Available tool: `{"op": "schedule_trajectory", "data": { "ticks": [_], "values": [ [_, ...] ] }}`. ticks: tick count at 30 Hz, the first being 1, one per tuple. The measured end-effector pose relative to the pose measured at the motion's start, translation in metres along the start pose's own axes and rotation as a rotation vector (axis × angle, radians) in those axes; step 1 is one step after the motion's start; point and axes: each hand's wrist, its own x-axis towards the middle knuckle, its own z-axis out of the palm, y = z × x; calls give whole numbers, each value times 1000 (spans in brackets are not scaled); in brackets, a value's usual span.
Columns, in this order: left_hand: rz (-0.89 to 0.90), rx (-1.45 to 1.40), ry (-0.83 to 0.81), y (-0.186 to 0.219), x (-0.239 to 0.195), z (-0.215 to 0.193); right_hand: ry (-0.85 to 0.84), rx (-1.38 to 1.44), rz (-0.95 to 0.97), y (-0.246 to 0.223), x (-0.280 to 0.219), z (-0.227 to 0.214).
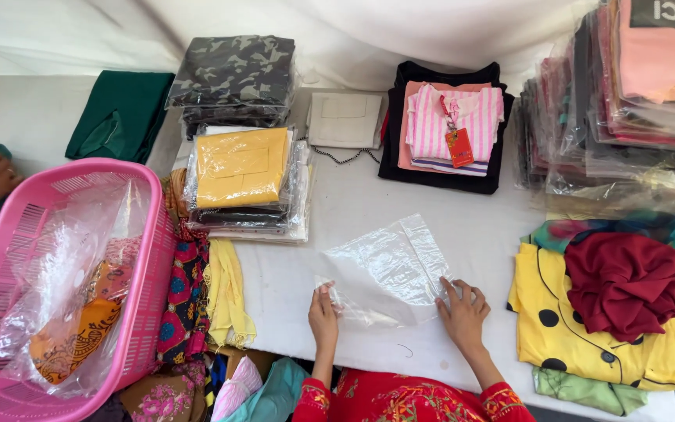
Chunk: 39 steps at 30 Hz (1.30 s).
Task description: The person folds various clothing items, including a yellow garment, a white garment, and a pink striped garment, and places them into clear plastic bags on a table. The person also stacks the packaged items and handles other folded clothes on the table.
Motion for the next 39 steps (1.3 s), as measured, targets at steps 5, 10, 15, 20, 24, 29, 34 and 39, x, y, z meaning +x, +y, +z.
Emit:
{"op": "schedule_trajectory", "data": {
  "ticks": [5, 10, 15, 20, 24, 29, 34, 39],
  "values": [
    [116, -190, 41, 14, -1, 2, -34, 51, 11, 2, 4, 0],
    [-132, -234, -24, -30, 12, -2, -28, 75, 2, 2, 2, -2],
    [213, 60, 185, -16, 13, -21, -7, 29, -11, 1, 0, -9],
    [607, 524, 183, 62, -32, -7, -127, -95, -53, -31, -9, -25],
    [736, 576, -343, 39, -36, 47, -199, -77, -224, -45, -20, -6],
    [822, 729, -430, -8, -23, 62, -175, 92, -375, -40, -20, -23],
    [811, 769, -402, -23, -13, 51, -210, 251, -397, -37, -14, -26],
    [782, 665, -349, -15, -13, 56, -279, 150, -411, -39, -12, -23]
  ]
}}
